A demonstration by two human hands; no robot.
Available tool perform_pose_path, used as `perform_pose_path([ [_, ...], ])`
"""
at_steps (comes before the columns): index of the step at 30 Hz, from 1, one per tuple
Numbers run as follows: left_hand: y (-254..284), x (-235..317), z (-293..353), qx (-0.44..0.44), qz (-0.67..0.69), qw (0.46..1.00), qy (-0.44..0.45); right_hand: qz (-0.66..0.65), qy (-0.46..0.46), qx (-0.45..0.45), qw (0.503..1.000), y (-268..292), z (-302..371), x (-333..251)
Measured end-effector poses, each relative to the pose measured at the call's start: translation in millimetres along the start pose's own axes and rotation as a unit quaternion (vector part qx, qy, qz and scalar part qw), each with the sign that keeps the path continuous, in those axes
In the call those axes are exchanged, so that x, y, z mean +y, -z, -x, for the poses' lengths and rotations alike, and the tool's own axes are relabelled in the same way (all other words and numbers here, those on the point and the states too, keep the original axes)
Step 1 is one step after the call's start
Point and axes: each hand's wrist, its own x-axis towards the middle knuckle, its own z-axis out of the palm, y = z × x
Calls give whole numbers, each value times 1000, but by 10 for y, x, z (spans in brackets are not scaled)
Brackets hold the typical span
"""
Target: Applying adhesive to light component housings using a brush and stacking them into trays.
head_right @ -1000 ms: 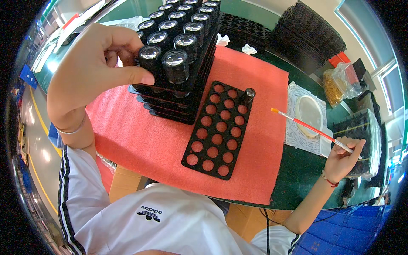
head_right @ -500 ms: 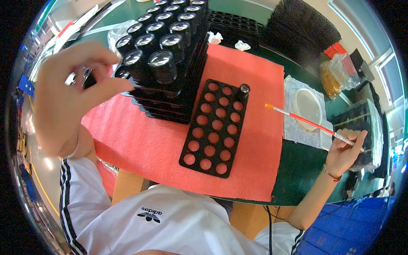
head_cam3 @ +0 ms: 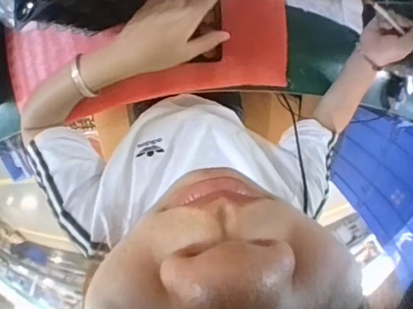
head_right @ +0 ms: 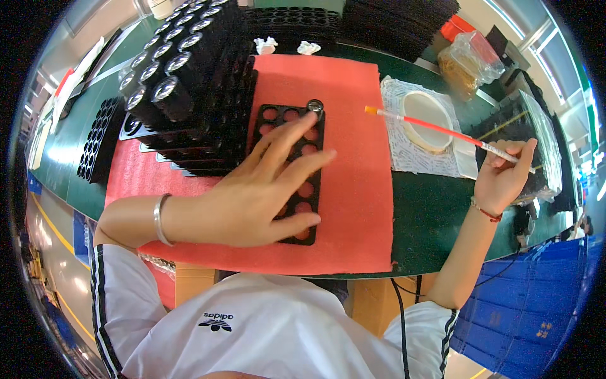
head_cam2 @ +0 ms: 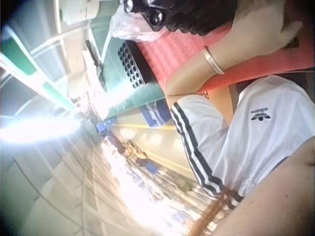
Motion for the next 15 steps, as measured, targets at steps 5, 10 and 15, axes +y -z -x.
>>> perform_pose_path([
  [5, -202, -199, -31, -59, -35, 995, 76, 192, 193, 121, 955, 23, -1, -51],
  [10, -277, -206, -105, -60, -55, 992, 93, 384, 308, 185, 851, -132, 119, -189],
  [15, -330, -254, -212, -60, -89, 986, 131, 445, 336, 138, 819, -44, 116, -210],
])
